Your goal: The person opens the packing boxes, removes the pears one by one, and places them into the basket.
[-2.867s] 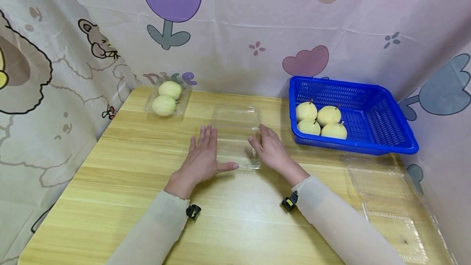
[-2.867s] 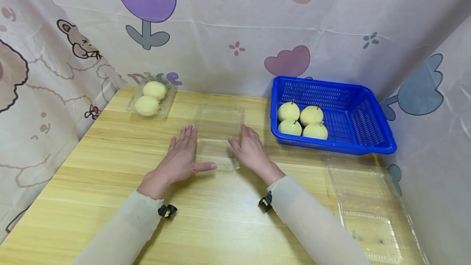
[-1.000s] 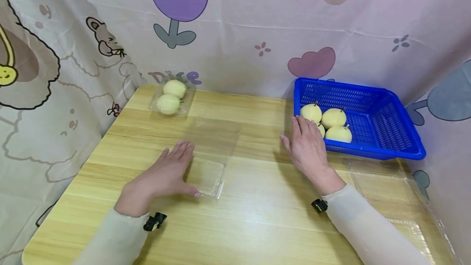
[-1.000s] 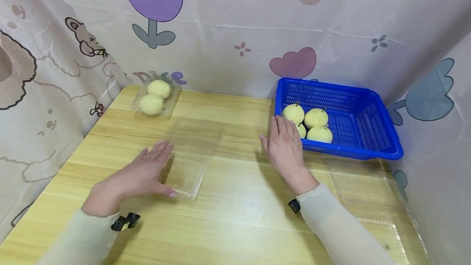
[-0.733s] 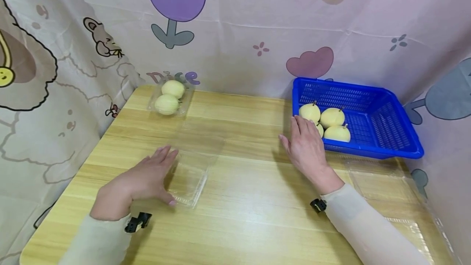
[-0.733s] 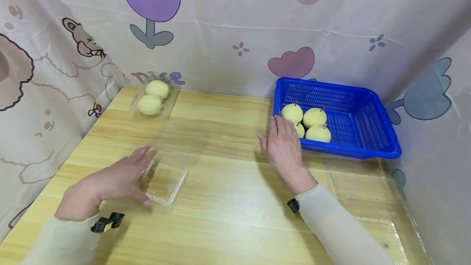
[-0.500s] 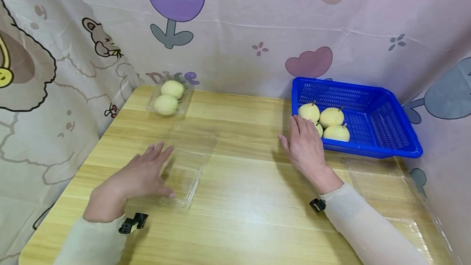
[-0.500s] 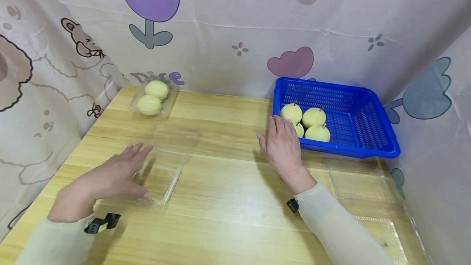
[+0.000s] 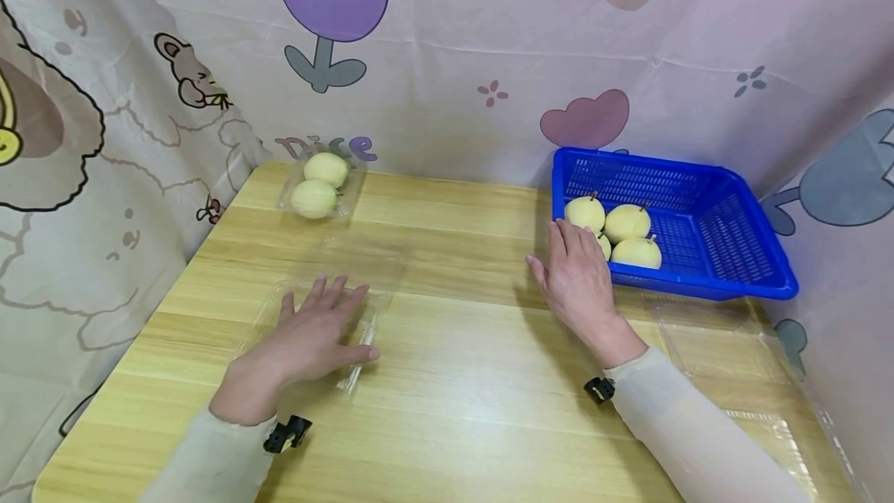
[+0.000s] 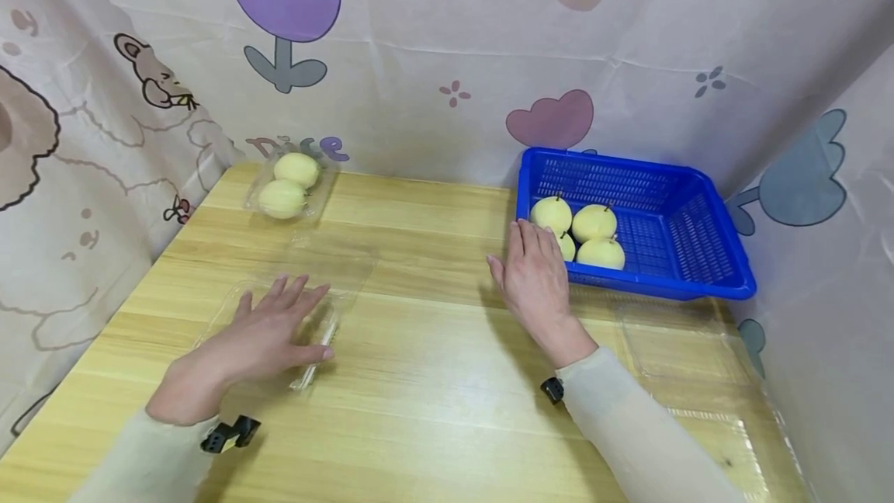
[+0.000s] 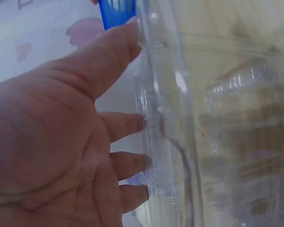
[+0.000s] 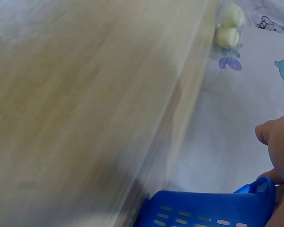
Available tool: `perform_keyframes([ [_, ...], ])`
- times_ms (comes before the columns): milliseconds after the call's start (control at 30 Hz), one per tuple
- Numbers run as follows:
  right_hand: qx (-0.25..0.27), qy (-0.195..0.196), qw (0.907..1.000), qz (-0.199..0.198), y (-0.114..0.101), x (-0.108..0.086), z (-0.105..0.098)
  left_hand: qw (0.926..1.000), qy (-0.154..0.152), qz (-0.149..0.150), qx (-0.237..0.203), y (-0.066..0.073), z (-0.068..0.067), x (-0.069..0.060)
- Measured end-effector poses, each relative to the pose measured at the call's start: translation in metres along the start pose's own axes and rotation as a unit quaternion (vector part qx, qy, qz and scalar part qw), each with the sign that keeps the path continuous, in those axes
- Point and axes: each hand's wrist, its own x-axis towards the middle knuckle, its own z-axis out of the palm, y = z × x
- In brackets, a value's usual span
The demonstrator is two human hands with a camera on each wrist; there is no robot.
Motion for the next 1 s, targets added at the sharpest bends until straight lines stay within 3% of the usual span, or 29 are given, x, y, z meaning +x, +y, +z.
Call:
perform_keyframes([
  [167, 0.0, 0.006, 1.0, -0.001, 0.001, 0.0, 0.0, 0.9993, -0.009, -0.033, -0.017, -0.023, -0.006, -0.009],
  [433, 0.0, 0.001, 1.0, 0.003, 0.0, 0.0, 0.0, 0.996, -0.023, -0.081, -0.029, -0.074, -0.024, -0.023],
  [733, -0.001, 0.0, 1.0, 0.001, -0.001, 0.0, -0.001, 0.9919, -0.047, -0.1, -0.063, -0.136, -0.041, -0.038],
  [867, -0.001, -0.002, 1.0, 0.003, -0.001, 0.0, 0.0, 0.989, -0.05, -0.114, -0.08, -0.152, -0.047, -0.043],
  [1000, -0.002, 0.0, 1.0, 0.004, -0.001, 0.0, 0.0, 0.988, -0.047, -0.123, -0.081, -0.158, -0.049, -0.045],
])
